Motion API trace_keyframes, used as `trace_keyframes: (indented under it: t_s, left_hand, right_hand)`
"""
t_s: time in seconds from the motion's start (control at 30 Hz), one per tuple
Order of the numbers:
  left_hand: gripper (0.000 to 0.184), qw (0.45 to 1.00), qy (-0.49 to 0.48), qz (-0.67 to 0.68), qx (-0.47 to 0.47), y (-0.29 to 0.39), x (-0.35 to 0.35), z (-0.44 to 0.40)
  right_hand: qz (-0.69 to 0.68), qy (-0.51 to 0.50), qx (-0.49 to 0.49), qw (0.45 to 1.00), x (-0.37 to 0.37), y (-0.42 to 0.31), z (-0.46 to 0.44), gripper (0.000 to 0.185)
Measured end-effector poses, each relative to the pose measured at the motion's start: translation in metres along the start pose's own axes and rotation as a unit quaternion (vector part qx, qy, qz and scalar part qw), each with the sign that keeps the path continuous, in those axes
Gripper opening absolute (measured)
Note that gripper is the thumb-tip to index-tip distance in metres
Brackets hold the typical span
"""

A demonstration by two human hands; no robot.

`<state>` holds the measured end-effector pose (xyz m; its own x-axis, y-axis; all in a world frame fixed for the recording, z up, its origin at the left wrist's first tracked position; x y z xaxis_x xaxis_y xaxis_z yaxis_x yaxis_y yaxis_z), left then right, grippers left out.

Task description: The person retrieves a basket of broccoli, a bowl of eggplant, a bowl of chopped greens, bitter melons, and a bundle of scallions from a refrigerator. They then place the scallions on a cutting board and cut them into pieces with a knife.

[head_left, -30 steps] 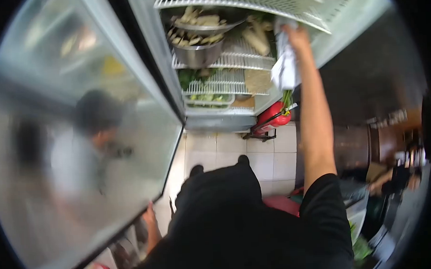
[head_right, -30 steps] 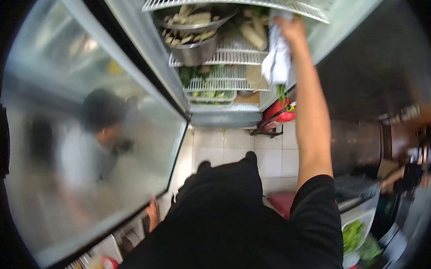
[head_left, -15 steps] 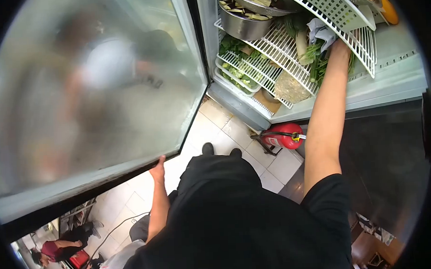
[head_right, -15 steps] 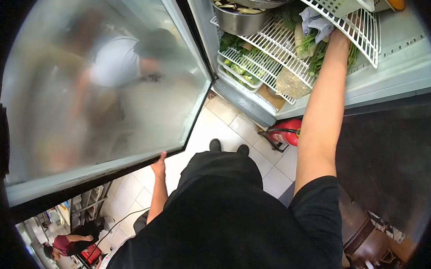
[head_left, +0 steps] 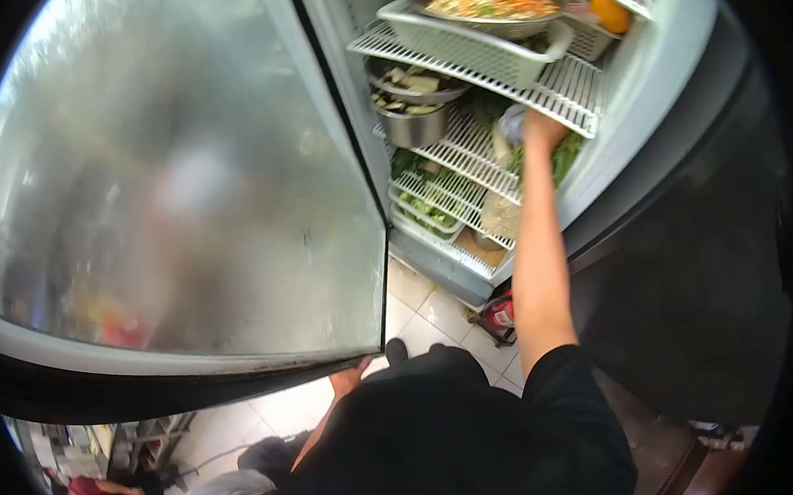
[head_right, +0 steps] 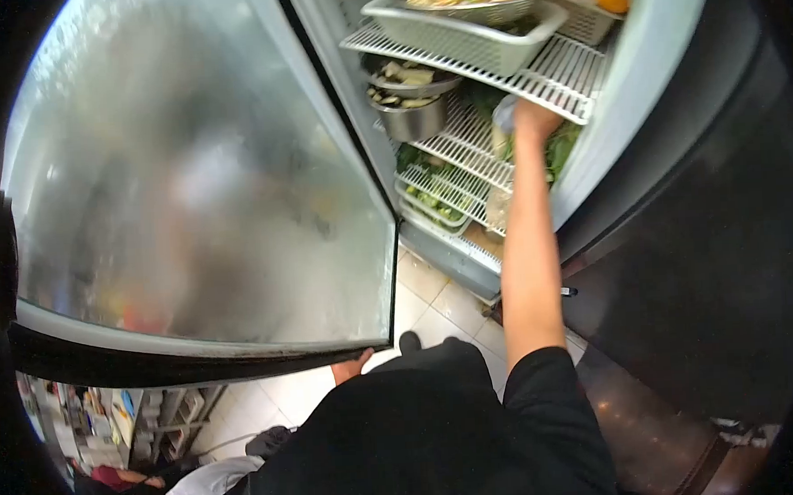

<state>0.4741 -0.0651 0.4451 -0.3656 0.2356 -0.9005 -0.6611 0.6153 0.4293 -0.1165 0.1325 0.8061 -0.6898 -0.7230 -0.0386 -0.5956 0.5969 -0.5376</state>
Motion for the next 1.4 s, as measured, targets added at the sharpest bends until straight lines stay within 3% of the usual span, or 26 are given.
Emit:
trace_keyframes:
  t_s: [0.03,0.07,0.1,0.13,0.17,0.2,0.23,0.27,0.33,0.37,0.43,0.5,0.57,0.63,0.7,0.77,0.83,0.9,1.1,1.23,1.27,1.3,1.33,1.37,1.4]
  left_hand:
    - [0.077,0.999,-0.043,0.012,0.005,0.014,0.0,-0.003]
    - [0.077,0.997,-0.076,0.026,0.014,0.027,-0.001,-0.001]
    - [0.077,0.993,-0.11,0.044,0.024,0.04,-0.001,-0.003]
    - [0.076,0.987,-0.144,0.061,0.032,0.053,-0.001,-0.004]
    - [0.076,0.98,-0.178,0.079,0.037,0.064,-0.001,-0.004]
    - [0.075,0.972,-0.21,0.1,0.041,0.075,0.0,-0.005]
    - [0.075,0.962,-0.24,0.121,0.042,0.087,0.001,-0.005]
    - [0.074,0.951,-0.269,0.144,0.041,0.098,0.004,-0.005]
    - [0.073,0.933,-0.311,0.174,0.048,0.109,0.006,0.0]
    - [0.073,0.925,-0.326,0.188,0.05,0.117,0.01,-0.003]
    - [0.072,0.915,-0.354,0.187,0.048,0.123,0.011,-0.004]
    - [0.071,0.906,-0.405,0.114,0.034,0.117,0.019,-0.009]
    - [0.073,0.895,-0.42,0.146,-0.028,0.105,0.028,-0.01]
    - [0.072,0.904,-0.404,0.138,-0.021,0.1,0.031,-0.015]
    - [0.072,0.917,-0.379,0.112,-0.054,0.092,0.029,-0.018]
    - [0.072,0.925,-0.366,0.103,-0.023,0.067,0.051,-0.025]
    - [0.072,0.918,-0.375,0.109,-0.075,0.05,0.058,-0.02]
    - [0.072,0.915,-0.367,0.132,-0.102,0.015,0.081,-0.013]
    - [0.069,0.881,-0.318,0.203,-0.284,-0.03,0.064,0.031]
    - [0.068,0.863,-0.265,0.197,-0.381,-0.072,0.068,0.071]
    - [0.067,0.881,-0.249,0.186,-0.356,-0.087,0.079,0.077]
    - [0.068,0.896,-0.221,0.174,-0.343,-0.102,0.085,0.087]
    - [0.069,0.908,-0.206,0.148,-0.334,-0.112,0.09,0.095]
    - [0.071,0.917,-0.194,0.118,-0.329,-0.116,0.091,0.098]
    - [0.072,0.908,-0.183,0.132,-0.354,-0.117,0.087,0.101]
  right_hand:
    - [-0.096,-0.023,0.065,0.993,-0.031,-0.037,0.008,0.065]
    - [-0.091,0.021,0.015,0.996,-0.058,-0.065,0.018,0.062]
    - [-0.061,-0.012,0.004,0.998,-0.078,-0.084,0.039,0.058]
    - [-0.125,-0.054,-0.006,0.991,-0.098,-0.098,0.059,0.057]
    - [-0.197,-0.158,0.001,0.968,-0.111,-0.102,0.086,0.055]
    - [-0.216,-0.289,0.099,0.927,-0.112,-0.085,0.144,0.056]
    - [-0.175,-0.496,0.199,0.827,-0.131,-0.093,0.175,0.057]
    - [-0.218,-0.572,0.123,0.781,-0.131,-0.071,0.251,0.061]
    - [-0.188,-0.779,-0.063,0.594,-0.176,-0.074,0.32,0.072]
    - [-0.193,-0.832,-0.017,0.519,-0.203,-0.067,0.341,0.077]
    - [-0.28,-0.775,0.016,0.567,-0.243,-0.053,0.353,0.081]
    - [-0.267,-0.771,0.085,0.572,-0.264,-0.051,0.337,0.088]
    - [-0.193,-0.73,0.136,0.641,-0.266,-0.041,0.333,0.094]
    - [-0.097,-0.669,0.214,0.705,-0.268,-0.02,0.314,0.101]
    - [-0.049,-0.584,0.202,0.784,-0.264,-0.008,0.295,0.09]
    - [0.021,-0.595,0.226,0.771,-0.253,0.013,0.273,0.082]
    - [0.059,-0.566,0.184,0.801,-0.242,0.035,0.258,0.075]
    - [0.146,-0.647,0.165,0.73,-0.233,0.049,0.245,0.066]
    - [0.212,-0.56,0.107,0.794,-0.208,0.079,0.229,0.051]
    - [0.239,-0.577,0.097,0.775,-0.19,0.109,0.241,0.049]
    - [0.24,-0.594,0.107,0.76,-0.19,0.113,0.248,0.042]
    - [0.198,-0.631,-0.012,0.75,-0.189,0.105,0.257,0.036]
    - [0.184,-0.622,0.001,0.761,-0.188,0.118,0.271,0.036]
    - [0.126,-0.547,-0.027,0.827,-0.189,0.142,0.292,0.039]
    - [0.033,-0.494,0.284,0.821,-0.189,0.189,0.328,0.043]
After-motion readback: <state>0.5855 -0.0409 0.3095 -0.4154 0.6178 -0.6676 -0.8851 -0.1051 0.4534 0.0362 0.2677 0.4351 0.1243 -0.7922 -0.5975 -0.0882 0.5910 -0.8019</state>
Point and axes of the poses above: each hand's wrist, its own z-axis away from the middle knuckle, its own x-axis out of the palm, y = z × x, the point moved 6 cm from there along -z, towards the middle knuckle, and after that the axes turned 7 degrees about y, right-handed, at the moved point
